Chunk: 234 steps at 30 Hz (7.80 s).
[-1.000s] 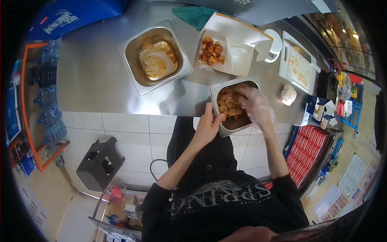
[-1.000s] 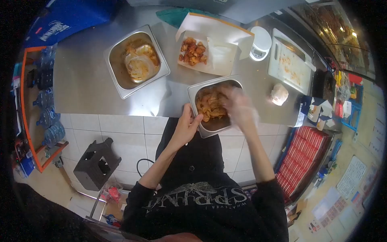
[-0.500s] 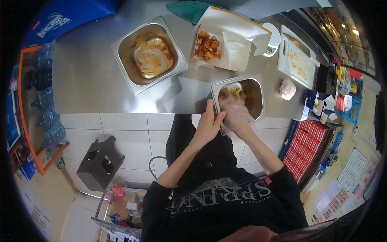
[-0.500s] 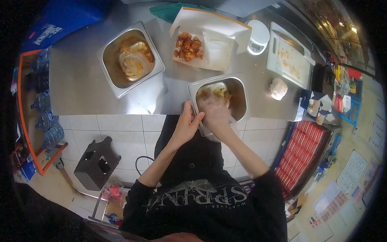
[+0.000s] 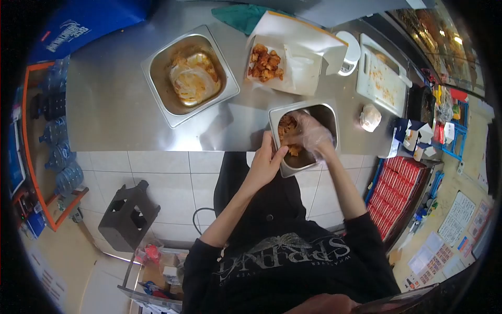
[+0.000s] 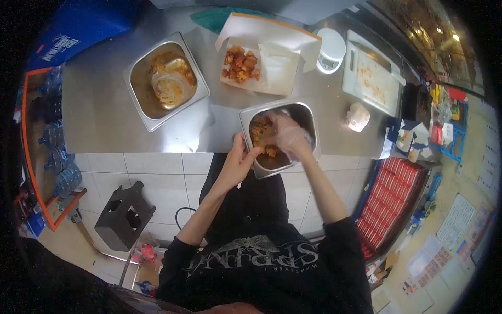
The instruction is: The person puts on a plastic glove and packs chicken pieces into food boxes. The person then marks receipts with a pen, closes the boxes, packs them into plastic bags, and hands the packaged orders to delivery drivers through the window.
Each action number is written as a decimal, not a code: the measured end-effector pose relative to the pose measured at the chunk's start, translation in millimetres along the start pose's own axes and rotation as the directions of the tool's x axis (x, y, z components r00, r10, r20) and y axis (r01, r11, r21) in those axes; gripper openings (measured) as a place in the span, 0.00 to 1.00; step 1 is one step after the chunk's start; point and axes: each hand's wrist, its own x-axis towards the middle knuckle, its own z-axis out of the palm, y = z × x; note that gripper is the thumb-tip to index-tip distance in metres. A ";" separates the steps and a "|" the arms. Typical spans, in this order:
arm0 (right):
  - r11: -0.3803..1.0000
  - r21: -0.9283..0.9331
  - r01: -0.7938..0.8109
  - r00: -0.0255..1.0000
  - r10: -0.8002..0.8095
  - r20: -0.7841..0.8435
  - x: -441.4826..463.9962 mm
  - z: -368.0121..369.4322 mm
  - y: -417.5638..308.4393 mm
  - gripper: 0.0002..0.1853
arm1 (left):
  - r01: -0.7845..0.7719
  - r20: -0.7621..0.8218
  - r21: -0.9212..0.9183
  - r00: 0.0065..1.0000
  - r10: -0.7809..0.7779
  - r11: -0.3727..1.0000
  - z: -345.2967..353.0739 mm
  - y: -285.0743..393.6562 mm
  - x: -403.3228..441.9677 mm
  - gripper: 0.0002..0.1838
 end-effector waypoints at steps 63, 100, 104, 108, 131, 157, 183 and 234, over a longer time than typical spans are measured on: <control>0.997 -0.072 0.014 0.986 -0.026 -0.163 -16.3 4.9 -21.5 0.33 | 0.196 0.043 -0.059 0.980 -0.194 0.979 -25.7 25.7 -1.5 0.18; 0.982 0.173 0.082 0.974 -0.041 -0.225 -28.2 22.0 -87.7 0.30 | 0.152 0.094 0.318 0.977 -0.191 0.936 -93.5 55.4 4.5 0.17; 0.973 0.221 0.064 0.984 -0.024 -0.179 -20.2 15.4 -84.7 0.29 | 0.104 0.025 0.399 0.992 -0.124 0.911 -98.0 51.1 12.4 0.17; 0.923 0.306 0.234 0.953 -0.156 -0.260 -10.1 26.5 -68.8 0.27 | 0.035 0.021 0.508 0.998 -0.053 0.860 -97.4 60.8 19.9 0.18; 0.929 0.275 0.247 0.865 -0.084 -0.495 65.2 -96.3 -31.6 0.15 | -0.079 0.083 0.974 0.996 -0.010 0.211 -1.1 144.9 137.6 0.13; 1.000 0.020 0.018 0.996 -0.016 -0.090 -30.7 -55.2 -92.5 0.11 | 0.221 -0.155 0.802 0.974 -0.164 0.556 -60.7 134.3 -12.8 0.19; -0.070 0.997 -0.012 0.996 -0.084 0.006 -36.1 31.1 -79.9 0.24 | -0.073 0.114 0.662 0.993 -0.004 0.746 -62.4 109.9 -19.9 0.21; 0.999 0.027 0.032 0.645 0.000 -0.764 42.0 -48.6 -43.0 0.07 | 0.119 -0.301 0.834 0.916 0.263 0.539 -57.7 144.2 -29.6 0.32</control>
